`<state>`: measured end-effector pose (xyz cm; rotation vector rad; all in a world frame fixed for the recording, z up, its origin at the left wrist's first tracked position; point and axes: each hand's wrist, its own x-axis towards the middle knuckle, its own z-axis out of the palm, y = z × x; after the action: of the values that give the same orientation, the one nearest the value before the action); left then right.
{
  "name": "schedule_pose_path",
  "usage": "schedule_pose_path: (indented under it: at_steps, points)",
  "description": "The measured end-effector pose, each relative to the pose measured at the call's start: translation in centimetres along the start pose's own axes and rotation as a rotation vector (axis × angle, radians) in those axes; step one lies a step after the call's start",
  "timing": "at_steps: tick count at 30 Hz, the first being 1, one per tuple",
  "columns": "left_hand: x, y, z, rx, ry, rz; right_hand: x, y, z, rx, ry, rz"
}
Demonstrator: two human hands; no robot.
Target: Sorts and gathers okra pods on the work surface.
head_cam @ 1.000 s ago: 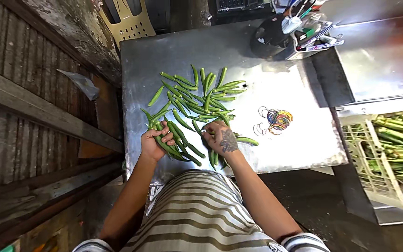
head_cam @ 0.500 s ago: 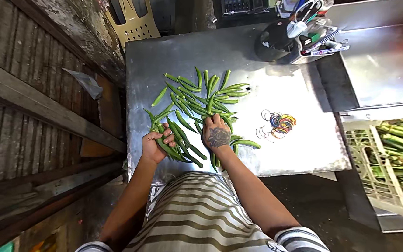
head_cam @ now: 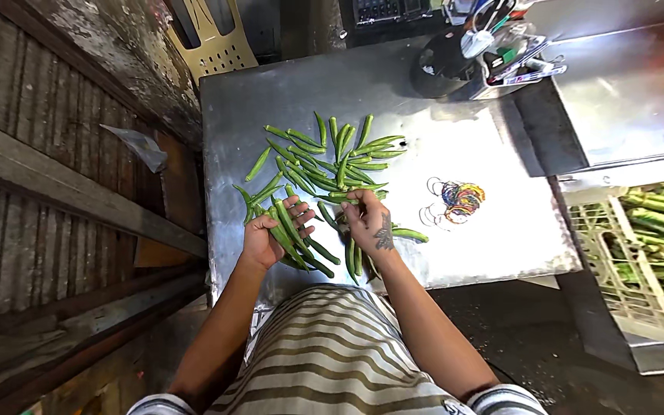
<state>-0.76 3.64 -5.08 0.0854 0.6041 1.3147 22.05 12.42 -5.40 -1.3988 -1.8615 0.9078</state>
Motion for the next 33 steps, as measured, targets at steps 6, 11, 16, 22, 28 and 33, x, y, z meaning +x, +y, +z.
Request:
schedule_pose_path:
  at_steps: [6, 11, 16, 22, 28, 33]
  points:
    - [0.4, -0.1, 2.6, 0.275, 0.217, 0.027, -1.2, 0.3, -1.9, 0.315, 0.047, 0.11]
    - [0.8, 0.4, 3.1, 0.289, 0.273, 0.046, -1.5, 0.8, -1.8, 0.433, 0.04, 0.165]
    - [1.0, 0.1, 2.8, 0.478, 0.375, 0.153, -1.8, 1.1, -1.5, 0.455, 0.024, 0.17]
    - [0.5, 0.0, 2.4, 0.908, 0.566, 0.239, -2.0, 1.2, -1.6, 0.465, 0.019, 0.185]
    - [0.1, 0.4, 1.8, 0.861, 0.522, 0.2, -1.9, 1.0, -1.7, 0.501, -0.005, 0.181]
    - [0.4, 0.2, 2.3, 0.734, 0.465, 0.161, -1.7, 1.0, -1.5, 0.509, -0.024, 0.189]
